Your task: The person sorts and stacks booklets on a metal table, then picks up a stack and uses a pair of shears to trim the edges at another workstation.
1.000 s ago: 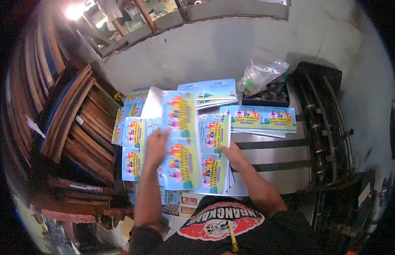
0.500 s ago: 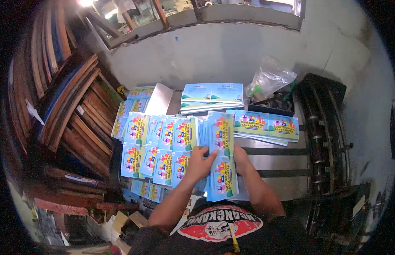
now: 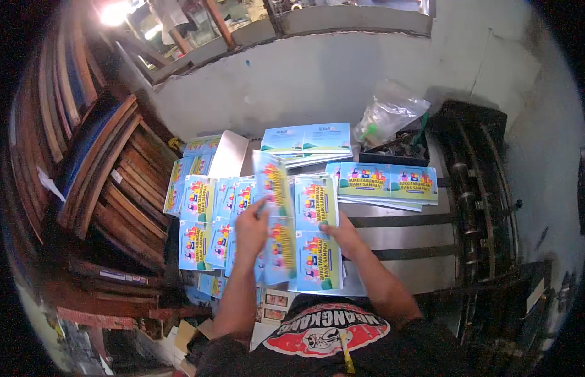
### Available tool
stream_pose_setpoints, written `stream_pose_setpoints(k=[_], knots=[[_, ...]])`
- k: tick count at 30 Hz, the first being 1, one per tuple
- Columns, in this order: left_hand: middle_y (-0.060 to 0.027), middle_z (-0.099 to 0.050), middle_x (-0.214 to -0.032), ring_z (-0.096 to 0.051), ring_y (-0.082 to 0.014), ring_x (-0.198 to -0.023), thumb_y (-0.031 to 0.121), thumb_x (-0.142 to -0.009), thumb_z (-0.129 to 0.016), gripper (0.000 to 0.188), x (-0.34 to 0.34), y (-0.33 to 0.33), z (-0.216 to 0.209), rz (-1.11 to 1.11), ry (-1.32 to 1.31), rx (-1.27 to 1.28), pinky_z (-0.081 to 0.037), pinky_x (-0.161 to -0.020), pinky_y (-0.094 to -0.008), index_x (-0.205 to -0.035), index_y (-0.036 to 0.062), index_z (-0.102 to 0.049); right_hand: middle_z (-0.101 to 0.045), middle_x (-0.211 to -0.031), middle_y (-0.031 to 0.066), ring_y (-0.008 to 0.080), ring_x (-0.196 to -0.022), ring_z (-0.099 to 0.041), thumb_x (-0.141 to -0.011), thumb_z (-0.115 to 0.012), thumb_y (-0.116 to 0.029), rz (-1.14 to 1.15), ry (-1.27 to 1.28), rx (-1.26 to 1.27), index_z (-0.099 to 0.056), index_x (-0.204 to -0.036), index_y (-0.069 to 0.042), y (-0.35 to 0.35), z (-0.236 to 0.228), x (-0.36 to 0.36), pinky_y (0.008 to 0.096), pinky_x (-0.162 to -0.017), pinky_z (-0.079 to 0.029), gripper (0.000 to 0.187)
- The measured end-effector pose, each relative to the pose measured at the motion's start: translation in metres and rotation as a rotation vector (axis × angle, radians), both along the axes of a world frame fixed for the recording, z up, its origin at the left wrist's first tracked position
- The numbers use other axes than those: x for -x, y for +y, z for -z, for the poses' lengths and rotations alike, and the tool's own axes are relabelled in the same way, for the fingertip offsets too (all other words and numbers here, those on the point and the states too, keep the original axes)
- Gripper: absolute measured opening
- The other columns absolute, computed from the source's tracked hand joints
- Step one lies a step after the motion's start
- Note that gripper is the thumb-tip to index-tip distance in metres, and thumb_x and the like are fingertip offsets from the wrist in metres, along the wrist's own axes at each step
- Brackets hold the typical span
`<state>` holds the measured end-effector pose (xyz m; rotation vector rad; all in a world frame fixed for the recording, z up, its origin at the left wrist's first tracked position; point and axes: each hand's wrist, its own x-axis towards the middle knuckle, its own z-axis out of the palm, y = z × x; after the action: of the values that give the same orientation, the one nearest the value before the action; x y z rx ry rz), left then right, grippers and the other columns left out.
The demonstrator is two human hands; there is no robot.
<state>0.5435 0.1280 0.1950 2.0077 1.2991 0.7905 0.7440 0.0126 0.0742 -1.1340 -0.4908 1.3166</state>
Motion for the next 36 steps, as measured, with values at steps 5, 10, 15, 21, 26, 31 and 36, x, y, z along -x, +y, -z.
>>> stream_pose_setpoints(k=[5, 10, 15, 21, 26, 31, 36], knots=[[-0.0173, -0.07, -0.078, -0.064, -0.02, -0.062, 0.015, -0.092, -0.06, 0.056, 0.003, -0.011, -0.053, 0.039, -0.353, 0.003, -0.05, -0.062, -0.0348, -0.144, 0.0041, -0.044, -0.06, -0.12, 0.0151, 0.0233, -0.109, -0.059, -0.09, -0.066, -0.007, 0.027, -0.064, -0.062, -0.043, -0.135, 0.001, -0.001, 0.001, 0.001, 0.0385, -0.096, -0.048, 0.051], [-0.0265, -0.069, -0.103, -0.071, -0.0321, -0.092, 0.011, -0.096, -0.051, 0.067, -0.04, -0.052, -0.047, 0.149, 0.186, 0.06, -0.055, -0.078, -0.0376, -0.155, 0.009, -0.019, -0.059, -0.125, 0.0158, 0.024, -0.112, -0.059, -0.099, -0.06, -0.026, -0.027, 0.569, -0.095, -0.046, -0.137, -0.002, -0.001, -0.021, -0.007, 0.0395, -0.096, -0.049, 0.048], [-0.0247, -0.07, -0.102, -0.07, -0.0374, -0.093, 0.023, -0.099, -0.052, 0.057, -0.042, -0.046, -0.052, 0.126, 0.281, 0.042, -0.055, -0.08, -0.0441, -0.149, 0.0026, -0.032, -0.06, -0.124, 0.0145, 0.0236, -0.111, -0.059, -0.094, -0.067, -0.034, 0.006, 0.304, -0.012, -0.049, -0.134, -0.002, 0.001, -0.022, 0.001, 0.0382, -0.094, -0.049, 0.055], [-0.0246, -0.07, -0.102, -0.069, -0.0372, -0.095, 0.041, -0.099, -0.05, 0.052, -0.039, -0.055, -0.023, 0.272, 0.32, 0.158, -0.053, -0.085, -0.0435, -0.133, 0.0013, -0.053, -0.061, -0.121, 0.0208, 0.0293, -0.111, -0.06, -0.087, -0.073, -0.04, 0.094, -0.24, 0.141, -0.046, -0.128, 0.001, 0.01, -0.009, 0.01, 0.0425, -0.094, -0.048, 0.065], [-0.0265, -0.069, -0.096, -0.066, -0.0439, -0.093, 0.056, -0.094, -0.051, 0.062, -0.052, -0.073, -0.032, 0.453, 0.546, 0.087, -0.053, -0.086, -0.0476, -0.123, 0.0014, -0.061, -0.065, -0.114, 0.0256, 0.0365, -0.104, -0.065, -0.079, -0.079, -0.041, 0.217, -0.461, 0.124, -0.046, -0.127, 0.001, 0.013, 0.023, 0.021, 0.0435, -0.088, -0.051, 0.072], [-0.0304, -0.065, -0.102, -0.065, -0.0432, -0.099, 0.055, -0.088, -0.06, 0.063, -0.064, -0.085, -0.017, 0.311, 0.561, -0.008, -0.052, -0.086, -0.0513, -0.114, -0.0016, -0.059, -0.065, -0.112, 0.0254, 0.0354, -0.103, -0.066, -0.074, -0.08, -0.048, 0.237, -0.548, 0.318, -0.05, -0.122, 0.0, 0.03, 0.024, 0.02, 0.0432, -0.087, -0.052, 0.074], [-0.0271, -0.067, -0.104, -0.066, -0.0405, -0.095, 0.035, -0.088, -0.064, 0.051, -0.043, -0.07, -0.015, 0.213, 0.348, -0.01, -0.053, -0.083, -0.0478, -0.124, -0.0011, -0.057, -0.065, -0.112, 0.0216, 0.0327, -0.102, -0.065, -0.076, -0.078, -0.053, 0.251, -0.412, 0.239, -0.051, -0.121, 0.002, 0.017, -0.025, 0.034, 0.0416, -0.088, -0.051, 0.076]])
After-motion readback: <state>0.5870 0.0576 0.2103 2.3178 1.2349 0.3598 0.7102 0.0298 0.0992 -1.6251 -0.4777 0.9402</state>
